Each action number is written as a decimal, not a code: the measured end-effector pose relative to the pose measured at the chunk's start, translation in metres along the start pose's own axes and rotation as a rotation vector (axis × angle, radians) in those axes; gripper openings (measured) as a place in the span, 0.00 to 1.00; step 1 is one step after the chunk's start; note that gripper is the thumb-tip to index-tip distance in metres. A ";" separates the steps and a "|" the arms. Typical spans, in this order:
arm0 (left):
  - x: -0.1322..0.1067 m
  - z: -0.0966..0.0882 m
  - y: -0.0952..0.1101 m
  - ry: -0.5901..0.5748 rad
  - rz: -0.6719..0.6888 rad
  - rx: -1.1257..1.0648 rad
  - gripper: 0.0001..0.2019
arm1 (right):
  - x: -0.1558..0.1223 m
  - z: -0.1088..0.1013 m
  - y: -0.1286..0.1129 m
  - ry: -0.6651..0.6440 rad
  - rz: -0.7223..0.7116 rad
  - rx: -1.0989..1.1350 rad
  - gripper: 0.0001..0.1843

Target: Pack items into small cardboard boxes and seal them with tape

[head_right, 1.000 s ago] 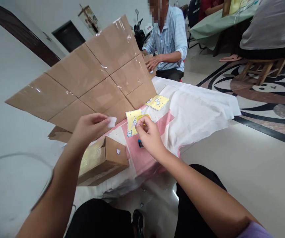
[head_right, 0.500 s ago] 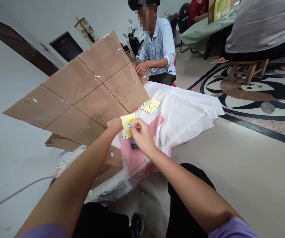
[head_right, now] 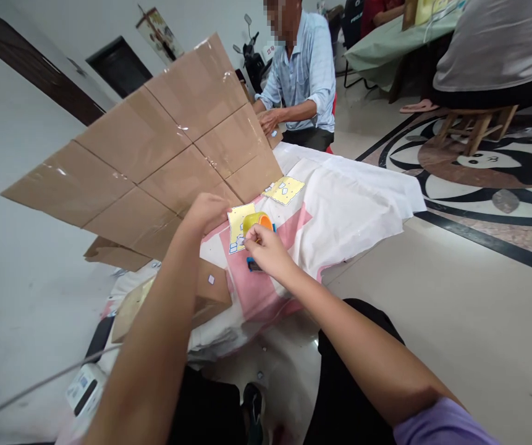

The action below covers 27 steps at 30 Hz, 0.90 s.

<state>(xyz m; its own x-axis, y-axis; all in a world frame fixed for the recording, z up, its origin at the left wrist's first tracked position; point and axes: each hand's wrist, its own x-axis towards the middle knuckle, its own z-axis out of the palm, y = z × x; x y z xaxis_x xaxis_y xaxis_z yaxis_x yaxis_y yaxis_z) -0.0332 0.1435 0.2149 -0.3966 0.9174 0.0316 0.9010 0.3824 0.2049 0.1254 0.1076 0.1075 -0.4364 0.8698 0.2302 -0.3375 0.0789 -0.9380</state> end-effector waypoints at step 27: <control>-0.211 -0.051 -0.079 0.654 -0.126 -0.456 0.07 | -0.019 0.078 0.031 -0.363 -0.090 -0.314 0.08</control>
<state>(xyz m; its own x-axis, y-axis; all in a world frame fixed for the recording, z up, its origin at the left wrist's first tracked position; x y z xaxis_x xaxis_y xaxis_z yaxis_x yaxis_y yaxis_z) -0.0294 -0.0863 0.2420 -0.6402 0.5668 0.5186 0.7380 0.2665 0.6199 0.0586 0.0550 0.0946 -0.6986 0.6312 0.3371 -0.1440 0.3374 -0.9303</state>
